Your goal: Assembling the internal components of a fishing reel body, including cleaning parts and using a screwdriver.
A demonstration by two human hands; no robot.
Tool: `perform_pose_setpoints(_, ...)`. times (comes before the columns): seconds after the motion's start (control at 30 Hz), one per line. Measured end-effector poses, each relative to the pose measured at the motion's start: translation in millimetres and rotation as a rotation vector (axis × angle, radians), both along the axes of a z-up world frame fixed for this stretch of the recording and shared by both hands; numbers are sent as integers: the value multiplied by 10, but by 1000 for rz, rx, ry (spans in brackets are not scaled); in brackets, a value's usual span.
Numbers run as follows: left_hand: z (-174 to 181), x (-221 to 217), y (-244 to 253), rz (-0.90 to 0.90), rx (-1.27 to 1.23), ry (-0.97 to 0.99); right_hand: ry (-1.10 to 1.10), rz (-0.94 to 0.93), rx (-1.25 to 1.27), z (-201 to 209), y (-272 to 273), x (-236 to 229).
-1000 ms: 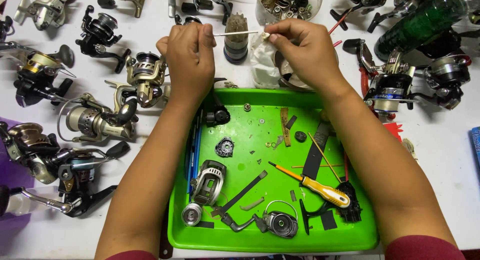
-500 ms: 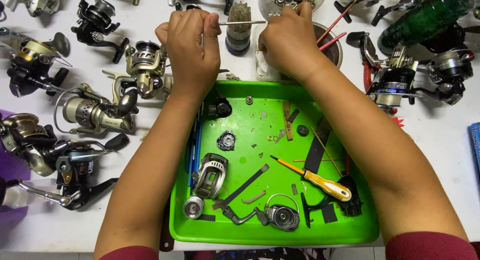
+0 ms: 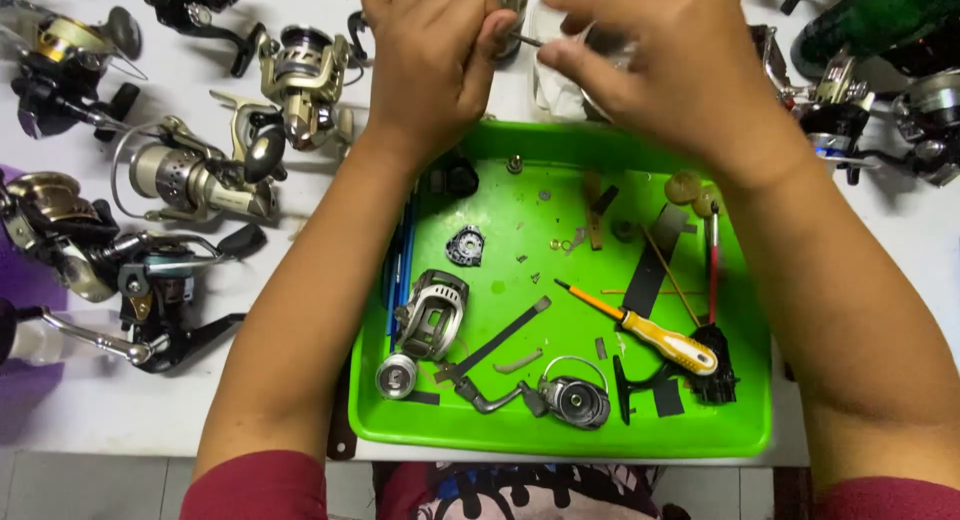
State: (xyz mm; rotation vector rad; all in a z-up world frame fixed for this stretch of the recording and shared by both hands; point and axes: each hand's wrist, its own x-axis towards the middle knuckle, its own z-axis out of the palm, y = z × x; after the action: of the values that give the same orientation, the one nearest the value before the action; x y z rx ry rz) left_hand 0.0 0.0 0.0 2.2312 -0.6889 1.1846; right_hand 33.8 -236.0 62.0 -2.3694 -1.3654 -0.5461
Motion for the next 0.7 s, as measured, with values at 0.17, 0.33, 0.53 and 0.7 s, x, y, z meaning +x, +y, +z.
perform_pose_setpoints(0.17,18,-27,-9,-92,30,13,-145,-42,-125,-95,-23,-146)
perform_pose_setpoints(0.33,62,-76,-18,-257,29,94,147,52,-10,-31,-157,-224)
perform_pose_setpoints(0.53,32,-46,-11,-228,38,93,360,-147,88,-38,-661,-208)
perform_pose_setpoints(0.7,25,-45,-12,-193,63,122,613,-335,401,-248,-920,69)
